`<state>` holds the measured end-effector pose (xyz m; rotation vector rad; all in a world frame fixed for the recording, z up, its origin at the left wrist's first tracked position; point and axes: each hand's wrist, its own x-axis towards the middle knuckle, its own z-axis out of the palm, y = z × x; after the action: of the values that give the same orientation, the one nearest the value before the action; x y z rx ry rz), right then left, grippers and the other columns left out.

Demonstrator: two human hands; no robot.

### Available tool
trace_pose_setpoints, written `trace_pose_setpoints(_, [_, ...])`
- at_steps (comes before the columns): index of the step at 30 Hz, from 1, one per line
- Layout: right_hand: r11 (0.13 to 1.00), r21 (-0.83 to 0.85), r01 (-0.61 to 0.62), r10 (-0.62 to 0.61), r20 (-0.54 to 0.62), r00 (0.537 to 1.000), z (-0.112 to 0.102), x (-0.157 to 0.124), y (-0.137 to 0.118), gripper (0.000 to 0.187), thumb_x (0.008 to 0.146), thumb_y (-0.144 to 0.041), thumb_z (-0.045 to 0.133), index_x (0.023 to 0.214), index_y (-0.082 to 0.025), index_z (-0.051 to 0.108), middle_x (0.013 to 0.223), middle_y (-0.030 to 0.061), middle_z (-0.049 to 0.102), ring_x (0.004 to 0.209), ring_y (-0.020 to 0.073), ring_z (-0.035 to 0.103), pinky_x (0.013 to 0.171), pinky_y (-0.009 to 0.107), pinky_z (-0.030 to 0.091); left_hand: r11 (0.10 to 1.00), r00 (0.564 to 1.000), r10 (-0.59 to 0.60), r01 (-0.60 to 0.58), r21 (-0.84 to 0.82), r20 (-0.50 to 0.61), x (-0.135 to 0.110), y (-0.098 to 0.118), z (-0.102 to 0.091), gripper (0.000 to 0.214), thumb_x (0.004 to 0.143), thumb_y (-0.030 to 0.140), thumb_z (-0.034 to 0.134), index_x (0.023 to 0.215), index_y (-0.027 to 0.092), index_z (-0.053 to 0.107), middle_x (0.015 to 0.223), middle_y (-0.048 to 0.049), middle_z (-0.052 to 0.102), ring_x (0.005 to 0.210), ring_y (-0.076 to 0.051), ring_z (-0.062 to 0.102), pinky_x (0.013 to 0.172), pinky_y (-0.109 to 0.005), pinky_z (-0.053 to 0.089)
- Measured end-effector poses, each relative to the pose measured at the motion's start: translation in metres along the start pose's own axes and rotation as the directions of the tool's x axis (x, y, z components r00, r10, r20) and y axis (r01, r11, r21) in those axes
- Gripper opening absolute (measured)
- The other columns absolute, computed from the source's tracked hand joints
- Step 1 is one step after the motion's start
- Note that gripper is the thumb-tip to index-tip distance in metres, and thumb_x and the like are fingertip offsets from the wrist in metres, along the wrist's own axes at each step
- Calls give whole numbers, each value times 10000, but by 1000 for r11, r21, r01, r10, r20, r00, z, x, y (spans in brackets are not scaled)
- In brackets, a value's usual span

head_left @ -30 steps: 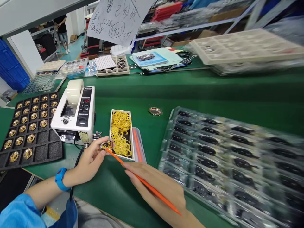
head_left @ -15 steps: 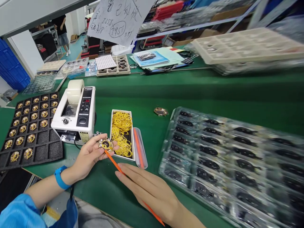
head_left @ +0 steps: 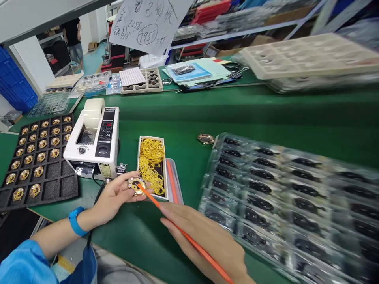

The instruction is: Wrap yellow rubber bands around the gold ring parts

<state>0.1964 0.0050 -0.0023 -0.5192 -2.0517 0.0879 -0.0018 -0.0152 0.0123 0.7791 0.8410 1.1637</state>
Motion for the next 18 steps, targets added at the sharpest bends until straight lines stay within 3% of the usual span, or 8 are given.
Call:
trace_pose_setpoints(5, [997,20,-75,76,-50,996,6,3,-2,179,907,-58,568,1035,-149,654,818,72,760,762,171,738,782,275,633,998,999,-43,42,40,22,-1,-2,3,446,809,326,724,1238,252,629,1098,-59,737,1091,-231,668,994,-420,512])
trace_pose_setpoints(8, [998,24,-60,62,-68,996,13,0,-1,197,885,-17,572,1021,-128,662,827,85,758,792,167,735,805,269,628,996,997,-76,76,44,-9,0,-4,2,468,791,339,737,1236,240,633,1098,-62,734,1078,-232,668,989,-434,514])
trace_pose_setpoints(12, [998,-6,69,-70,-46,996,18,-7,4,246,853,22,579,1057,-82,669,940,144,753,960,213,715,859,312,620,992,991,-124,125,22,-47,2,-5,0,473,774,353,744,1215,219,640,1057,-70,743,1047,-241,679,984,-434,505])
trace_pose_setpoints(18, [959,-101,266,-248,163,955,12,-7,5,327,945,-30,381,1101,-72,666,1033,154,740,1030,247,691,851,358,621,983,981,-185,185,-7,-64,3,-2,1,392,781,279,712,1160,194,662,1053,-96,744,1014,-246,696,873,-351,537])
